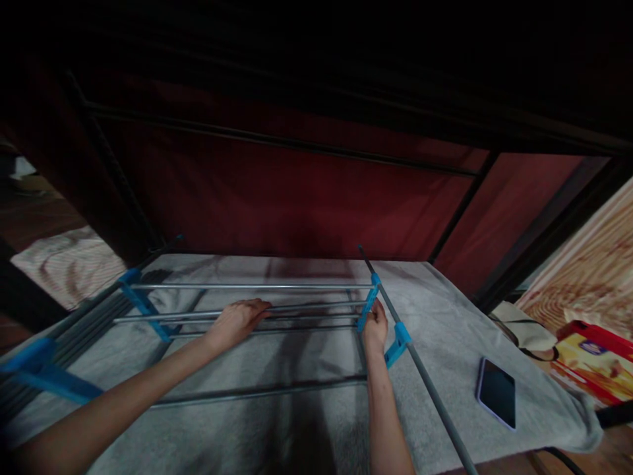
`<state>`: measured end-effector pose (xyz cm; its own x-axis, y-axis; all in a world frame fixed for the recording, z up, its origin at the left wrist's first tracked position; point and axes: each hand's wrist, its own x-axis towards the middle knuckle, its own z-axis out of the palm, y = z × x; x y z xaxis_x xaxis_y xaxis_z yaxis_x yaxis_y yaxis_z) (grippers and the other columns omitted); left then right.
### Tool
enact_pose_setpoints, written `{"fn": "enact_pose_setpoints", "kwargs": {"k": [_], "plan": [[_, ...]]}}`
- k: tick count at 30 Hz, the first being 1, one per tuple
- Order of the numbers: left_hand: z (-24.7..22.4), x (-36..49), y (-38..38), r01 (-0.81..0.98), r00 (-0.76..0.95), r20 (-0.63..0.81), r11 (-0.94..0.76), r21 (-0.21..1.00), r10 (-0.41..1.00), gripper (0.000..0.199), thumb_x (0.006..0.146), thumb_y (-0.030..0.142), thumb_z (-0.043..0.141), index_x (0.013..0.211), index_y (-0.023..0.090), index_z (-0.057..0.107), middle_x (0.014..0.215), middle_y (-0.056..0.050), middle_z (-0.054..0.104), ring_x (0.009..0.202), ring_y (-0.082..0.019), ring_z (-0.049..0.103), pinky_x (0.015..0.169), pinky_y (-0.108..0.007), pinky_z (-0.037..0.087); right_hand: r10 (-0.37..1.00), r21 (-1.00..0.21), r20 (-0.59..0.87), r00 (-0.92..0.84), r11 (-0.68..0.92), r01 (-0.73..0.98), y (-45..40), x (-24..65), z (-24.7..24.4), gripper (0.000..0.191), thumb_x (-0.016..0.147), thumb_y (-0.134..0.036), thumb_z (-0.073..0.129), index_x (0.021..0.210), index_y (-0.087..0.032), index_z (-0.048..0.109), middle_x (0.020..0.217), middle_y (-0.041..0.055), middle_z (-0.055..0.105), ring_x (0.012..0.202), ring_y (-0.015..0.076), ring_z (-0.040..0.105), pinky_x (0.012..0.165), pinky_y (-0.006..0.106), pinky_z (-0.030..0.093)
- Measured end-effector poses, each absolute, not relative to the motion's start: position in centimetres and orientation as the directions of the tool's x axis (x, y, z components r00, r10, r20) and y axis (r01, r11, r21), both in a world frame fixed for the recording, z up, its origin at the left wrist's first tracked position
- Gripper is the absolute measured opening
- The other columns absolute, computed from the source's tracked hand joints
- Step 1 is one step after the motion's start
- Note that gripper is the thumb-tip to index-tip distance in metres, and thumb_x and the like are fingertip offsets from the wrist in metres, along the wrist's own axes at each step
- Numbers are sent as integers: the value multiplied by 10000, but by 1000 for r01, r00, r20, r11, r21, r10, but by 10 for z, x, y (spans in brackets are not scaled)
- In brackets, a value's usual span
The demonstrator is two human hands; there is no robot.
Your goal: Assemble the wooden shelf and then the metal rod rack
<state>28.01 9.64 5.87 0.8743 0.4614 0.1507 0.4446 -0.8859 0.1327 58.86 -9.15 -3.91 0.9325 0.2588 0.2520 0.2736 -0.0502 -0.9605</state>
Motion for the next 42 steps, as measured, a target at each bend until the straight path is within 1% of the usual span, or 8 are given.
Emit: {"fn": "enact_pose_setpoints", "kwargs": {"k": [5, 11, 26, 30, 33, 36, 39, 42], "plan": [[51, 281, 101, 412, 887, 191, -908, 81, 420, 357, 1010, 313, 333, 1141, 198, 644, 1052, -94, 715, 988, -226, 680, 873, -324, 491, 247, -948, 268, 931, -104, 300, -95, 586, -37, 630, 700, -310, 456, 1266, -97, 631, 1271, 161, 658, 1183, 300, 594, 1065, 441, 405], [46, 283, 103, 404, 888, 204, -911, 81, 412, 367, 1012, 320, 320, 1126, 192, 644, 1040, -100, 711, 972, -229, 681, 849, -328, 493, 250, -935, 284, 925, -140, 325, -97, 583, -34, 594, 723, -315, 463, 1260, -148, 653, 1254, 115, 680, 1164, 277, 608, 1063, 427, 410], [45, 288, 100, 424, 879, 218, -904, 47, 424, 277, 992, 283, 402, 1019, 175, 655, 983, -95, 723, 911, -229, 692, 807, -323, 496, 276, -921, 244, 930, -234, 312, -104, 581, -33, 649, 728, -413, 509, 1314, -151, 608, 1238, 137, 674, 1140, 304, 609, 1022, 432, 430], [47, 286, 93, 439, 869, 234, -897, 45, 437, 268, 983, 316, 435, 1001, 165, 656, 985, -107, 722, 927, -232, 688, 840, -332, 489, 342, -907, 250, 906, -244, 342, -110, 591, -53, 711, 756, -448, 552, 1403, -157, 512, 1302, 152, 616, 1206, 341, 559, 1038, 502, 407], [43, 285, 91, 446, 857, 268, -894, 41, 440, 269, 980, 335, 443, 1005, 169, 653, 997, -105, 716, 916, -227, 683, 847, -340, 483, 344, -879, 295, 891, -267, 394, -111, 581, -68, 804, 767, -440, 593, 1480, -134, 383, 1338, 206, 550, 1167, 368, 569, 971, 551, 454], [36, 284, 90, 442, 852, 305, -897, 22, 427, 262, 977, 340, 452, 991, 171, 652, 983, -95, 709, 908, -215, 673, 850, -340, 469, 362, -748, 497, 789, -281, 601, -109, 550, -73, 721, 828, -433, 560, 1463, -137, 392, 1311, 229, 526, 1155, 384, 553, 906, 569, 489], [30, 286, 89, 450, 843, 329, -893, -1, 425, 250, 975, 334, 460, 969, 173, 651, 956, -86, 702, 885, -209, 661, 828, -344, 454, 555, -416, 728, 403, -111, 903, -91, 516, -65, 522, 911, -376, 423, 1383, -157, 478, 1270, 198, 557, 1205, 359, 520, 973, 554, 451], [28, 287, 88, 464, 829, 364, -886, -19, 426, 247, 978, 322, 451, 957, 171, 645, 941, -86, 692, 877, -212, 646, 812, -358, 436, 633, -151, 768, 100, 28, 988, -61, 497, -52, 464, 951, -300, 346, 1385, -179, 460, 1267, 163, 587, 1215, 305, 523, 1018, 506, 422]]}}
